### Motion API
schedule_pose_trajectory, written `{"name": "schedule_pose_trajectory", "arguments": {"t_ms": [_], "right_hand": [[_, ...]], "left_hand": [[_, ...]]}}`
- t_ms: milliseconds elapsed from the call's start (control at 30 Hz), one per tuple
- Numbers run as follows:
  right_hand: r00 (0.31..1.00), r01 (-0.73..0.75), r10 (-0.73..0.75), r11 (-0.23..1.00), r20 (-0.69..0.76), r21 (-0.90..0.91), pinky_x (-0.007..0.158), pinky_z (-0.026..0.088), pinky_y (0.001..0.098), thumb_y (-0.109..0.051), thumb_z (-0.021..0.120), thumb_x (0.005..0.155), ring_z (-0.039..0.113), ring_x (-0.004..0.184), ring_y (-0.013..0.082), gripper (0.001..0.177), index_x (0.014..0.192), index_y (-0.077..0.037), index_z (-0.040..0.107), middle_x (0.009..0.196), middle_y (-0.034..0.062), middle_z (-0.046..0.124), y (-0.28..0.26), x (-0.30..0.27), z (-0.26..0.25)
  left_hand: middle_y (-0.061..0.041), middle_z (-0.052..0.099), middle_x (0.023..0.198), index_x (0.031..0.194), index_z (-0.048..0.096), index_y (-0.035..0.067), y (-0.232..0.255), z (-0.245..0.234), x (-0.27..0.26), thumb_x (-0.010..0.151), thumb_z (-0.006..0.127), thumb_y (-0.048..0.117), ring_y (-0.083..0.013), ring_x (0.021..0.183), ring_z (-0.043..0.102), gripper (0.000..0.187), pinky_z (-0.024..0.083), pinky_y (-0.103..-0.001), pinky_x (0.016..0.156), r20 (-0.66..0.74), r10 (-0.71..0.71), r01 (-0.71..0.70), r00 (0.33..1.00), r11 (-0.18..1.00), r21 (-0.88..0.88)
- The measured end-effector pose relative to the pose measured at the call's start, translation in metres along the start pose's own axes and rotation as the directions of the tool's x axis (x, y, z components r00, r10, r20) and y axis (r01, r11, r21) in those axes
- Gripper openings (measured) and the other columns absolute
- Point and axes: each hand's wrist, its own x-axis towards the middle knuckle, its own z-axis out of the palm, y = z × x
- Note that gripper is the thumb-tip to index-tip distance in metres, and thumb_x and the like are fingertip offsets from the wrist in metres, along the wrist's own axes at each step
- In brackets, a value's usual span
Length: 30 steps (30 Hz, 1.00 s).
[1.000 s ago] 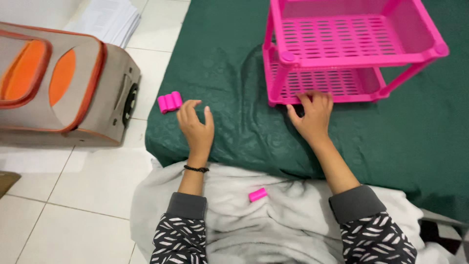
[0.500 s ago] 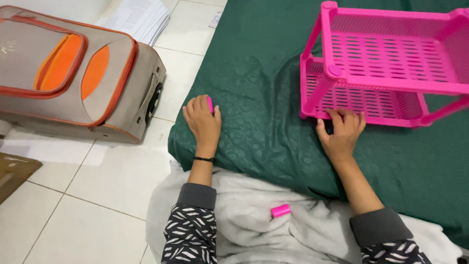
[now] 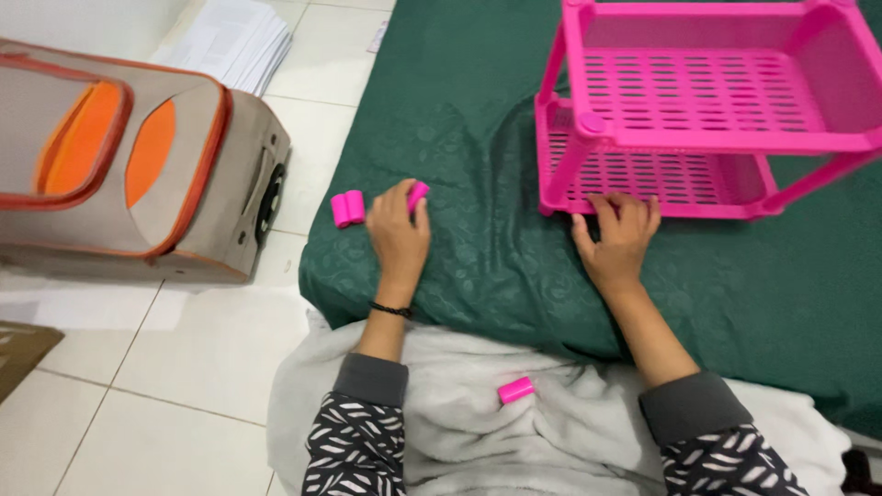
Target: The person assembles a pink plastic two-tier basket by hand on a green bedsheet. They connect side panels to a base tray, insert vertical supports, and attach small cylindrical feet to the bottom corners.
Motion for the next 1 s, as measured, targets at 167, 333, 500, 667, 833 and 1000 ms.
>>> {"name": "schedule_pose_trajectory", "arguments": {"t_ms": [167,333,500,667,833,1000], "right_hand": [[1.000,-0.007,0.007,1.000,0.012,0.003,0.118,0.029,0.0624,-0.030,0.076,0.098,0.056,0.119,0.0311,0.036,0.126,-0.008,0.070,0.119,0.0120,0.060,-0.004,0.003,-0.004],[0.998,-0.009,0.012,0.999,-0.063,0.042,0.117,0.029,0.0614,-0.029,0.074,0.099,0.056,0.117,0.0313,0.034,0.125,-0.008,0.070,0.117,0.0115,0.059,-0.005,0.007,-0.008],[0.991,-0.027,0.033,0.998,-0.127,0.048,0.114,0.031,0.0574,-0.031,0.074,0.099,0.056,0.115,0.0297,0.032,0.121,-0.008,0.070,0.115,0.0104,0.061,-0.002,0.017,-0.007],[0.986,-0.018,0.029,0.997,-0.162,0.069,0.113,0.031,0.0540,-0.033,0.073,0.099,0.057,0.114,0.0296,0.031,0.118,-0.009,0.072,0.114,0.0099,0.061,-0.003,0.025,-0.004],[0.988,-0.020,0.033,0.996,-0.148,0.087,0.113,0.030,0.0535,-0.034,0.072,0.100,0.057,0.114,0.0286,0.031,0.117,-0.008,0.073,0.113,0.0089,0.061,-0.003,0.024,-0.006],[0.989,-0.019,0.032,0.996,-0.148,0.083,0.112,0.031,0.0527,-0.036,0.072,0.100,0.057,0.114,0.0286,0.034,0.118,-0.008,0.073,0.113,0.0091,0.062,-0.005,0.023,-0.005]], "left_hand": [[-0.017,0.068,0.115,0.124,0.064,0.004,0.062,0.058,-0.015,0.099,0.063,0.010,-0.0364,0.107,0.067,0.027,0.053,-0.042,0.093,0.120,-0.022,0.073,0.992,0.898,-0.433],[-0.014,0.070,0.117,0.126,0.063,0.002,0.094,0.111,-0.029,0.101,0.057,0.005,-0.0254,0.108,0.069,0.026,0.055,-0.035,0.093,0.195,-0.158,0.248,0.968,0.721,-0.647],[-0.010,0.067,0.121,0.129,0.061,-0.001,0.085,0.124,-0.041,0.105,0.052,0.001,-0.0154,0.113,0.066,0.026,0.053,-0.030,0.099,0.241,-0.102,0.254,0.965,0.580,-0.774],[-0.009,0.065,0.125,0.132,0.059,-0.001,0.083,0.125,-0.043,0.105,0.051,0.001,-0.0153,0.116,0.066,0.028,0.053,-0.029,0.102,0.345,-0.100,0.349,0.933,0.478,-0.806],[-0.010,0.064,0.125,0.132,0.061,-0.002,0.082,0.126,-0.045,0.104,0.054,0.000,-0.0158,0.115,0.066,0.028,0.055,-0.029,0.100,0.331,-0.080,0.323,0.940,0.519,-0.792],[-0.009,0.068,0.116,0.135,0.061,-0.001,0.076,0.136,-0.049,0.104,0.058,0.001,-0.0143,0.102,0.065,0.031,0.054,-0.027,0.089,0.401,-0.118,0.404,0.908,0.496,-0.769]]}}
